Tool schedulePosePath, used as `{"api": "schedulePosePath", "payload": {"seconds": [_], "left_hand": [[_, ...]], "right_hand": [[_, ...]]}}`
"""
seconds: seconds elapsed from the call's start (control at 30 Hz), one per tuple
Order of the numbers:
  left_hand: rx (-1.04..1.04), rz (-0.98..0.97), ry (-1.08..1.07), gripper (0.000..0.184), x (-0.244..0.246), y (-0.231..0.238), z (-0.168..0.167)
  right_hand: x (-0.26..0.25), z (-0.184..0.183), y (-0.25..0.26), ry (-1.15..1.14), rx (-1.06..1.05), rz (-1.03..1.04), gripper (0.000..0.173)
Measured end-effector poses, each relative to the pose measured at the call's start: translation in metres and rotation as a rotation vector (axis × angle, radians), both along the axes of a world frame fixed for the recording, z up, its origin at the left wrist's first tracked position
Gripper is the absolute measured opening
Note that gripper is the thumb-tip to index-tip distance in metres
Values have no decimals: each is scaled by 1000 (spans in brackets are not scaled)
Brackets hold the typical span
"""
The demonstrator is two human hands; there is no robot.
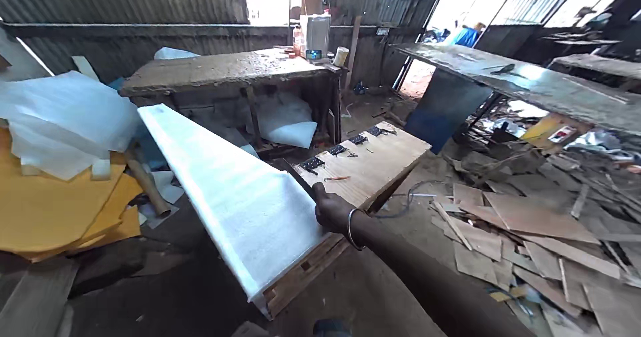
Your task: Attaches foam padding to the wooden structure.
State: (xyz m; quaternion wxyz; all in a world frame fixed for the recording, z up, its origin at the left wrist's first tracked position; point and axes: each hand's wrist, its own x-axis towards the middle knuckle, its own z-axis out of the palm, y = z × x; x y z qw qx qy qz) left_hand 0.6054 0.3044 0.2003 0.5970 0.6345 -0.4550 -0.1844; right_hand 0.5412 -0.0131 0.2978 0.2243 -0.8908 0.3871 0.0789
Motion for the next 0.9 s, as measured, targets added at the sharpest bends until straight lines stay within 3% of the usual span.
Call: {"api": "schedulePosePath", "payload": {"seconds": [0.17,0.33,0.53,0.6,0.9], "left_hand": [[-45,109,-202,14,7,-18,-6],[-61,340,-453,19,13,-41,10],[185,415,-616,43,16,-74,-1],[243,441,-692,41,18,-77,-7],[248,459,-714,42,17,-75,-12]], "right_hand": [[16,-7,-13,40,11,45,63],[27,-5,-21,73,39,65,61],[37,2,-18,152,57,30,49],[39,1,-17,187,50,27,47],[-17,20,13,331,146,-7,57]]}}
